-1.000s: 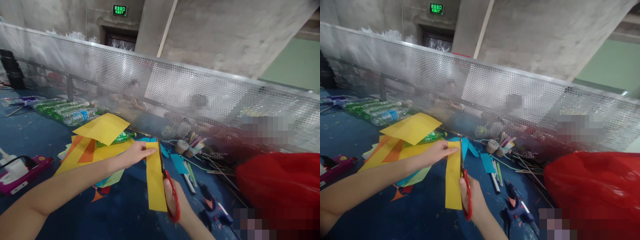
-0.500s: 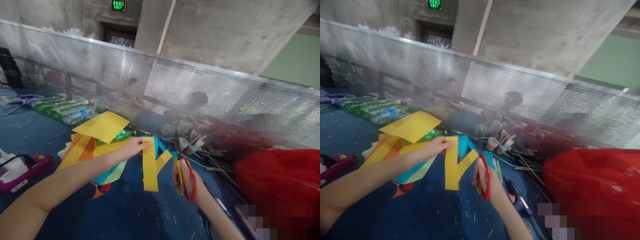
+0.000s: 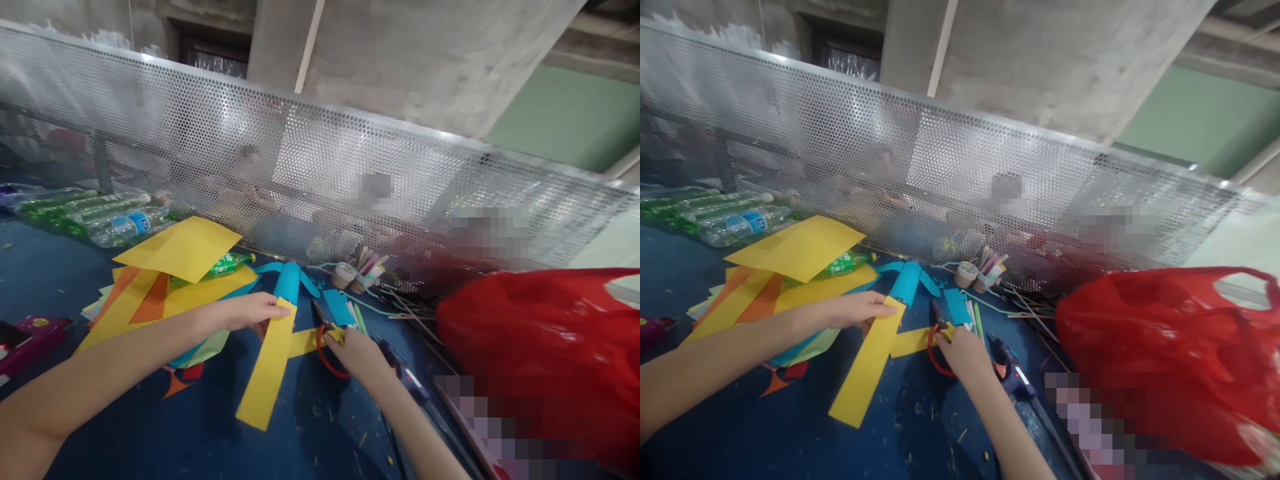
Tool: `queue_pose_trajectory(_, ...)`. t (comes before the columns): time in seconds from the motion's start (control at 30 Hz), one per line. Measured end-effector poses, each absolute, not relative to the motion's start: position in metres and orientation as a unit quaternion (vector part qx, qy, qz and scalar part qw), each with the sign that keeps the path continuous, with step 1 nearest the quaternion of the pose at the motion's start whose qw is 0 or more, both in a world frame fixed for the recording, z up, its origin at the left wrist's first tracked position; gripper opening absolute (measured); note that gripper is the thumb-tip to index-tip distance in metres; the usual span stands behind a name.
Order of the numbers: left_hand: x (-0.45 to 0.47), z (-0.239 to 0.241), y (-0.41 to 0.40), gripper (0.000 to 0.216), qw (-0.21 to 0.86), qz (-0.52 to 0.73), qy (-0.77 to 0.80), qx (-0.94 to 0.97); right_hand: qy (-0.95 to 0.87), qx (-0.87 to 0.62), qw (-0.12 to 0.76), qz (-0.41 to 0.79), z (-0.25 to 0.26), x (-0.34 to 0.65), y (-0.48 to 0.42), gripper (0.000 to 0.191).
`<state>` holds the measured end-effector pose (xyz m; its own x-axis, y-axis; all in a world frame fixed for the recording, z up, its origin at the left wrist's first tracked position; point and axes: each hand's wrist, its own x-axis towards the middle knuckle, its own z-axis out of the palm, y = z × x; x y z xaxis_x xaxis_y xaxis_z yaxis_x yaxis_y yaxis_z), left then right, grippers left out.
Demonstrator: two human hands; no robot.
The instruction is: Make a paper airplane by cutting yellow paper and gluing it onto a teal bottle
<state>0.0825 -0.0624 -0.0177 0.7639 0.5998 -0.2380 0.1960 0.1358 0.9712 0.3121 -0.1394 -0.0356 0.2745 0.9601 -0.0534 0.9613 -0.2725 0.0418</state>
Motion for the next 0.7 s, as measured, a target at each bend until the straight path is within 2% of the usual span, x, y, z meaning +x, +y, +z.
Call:
queue_pose_trajectory(0.13, 0.086, -0.021, -0.069, 0.021, 0.72, 0.103, 0.275, 0.629, 0.622, 0.783, 0.03, -0.007, -0.031, 0.303, -0.142, 0.029)
queue_pose_trajectory(0.27, 0.088, -0.025, -0.072, 0.022, 0.721, 0.115, 0.259, 0.632, 0.639, 0.769, -0.005, 0.003, -0.016, 0.296, -0.149, 0.033)
queue_pose_trajectory(0.33, 0.088, -0.027, -0.072, 0.022, 0.709, 0.153, 0.259, 0.638, 0.681, 0.723, -0.081, -0.084, -0.01, 0.29, -0.153, 0.036)
queue_pose_trajectory(0.4, 0.089, -0.027, -0.073, 0.022, 0.693, 0.197, 0.259, 0.643, 0.707, 0.639, -0.16, -0.258, -0.007, 0.284, -0.157, 0.036)
queue_pose_trajectory(0.5, 0.089, -0.027, -0.072, 0.025, 0.661, 0.237, 0.264, 0.661, 0.658, 0.557, -0.201, -0.465, -0.012, 0.279, -0.159, 0.027)
queue_pose_trajectory(0.6, 0.087, -0.028, -0.068, 0.025, 0.633, 0.259, 0.285, 0.672, 0.61, 0.55, -0.199, -0.535, -0.02, 0.279, -0.159, 0.022)
queue_pose_trajectory(0.7, 0.085, -0.031, -0.064, 0.023, 0.626, 0.27, 0.291, 0.671, 0.607, 0.537, -0.176, -0.559, -0.023, 0.281, -0.158, 0.024)
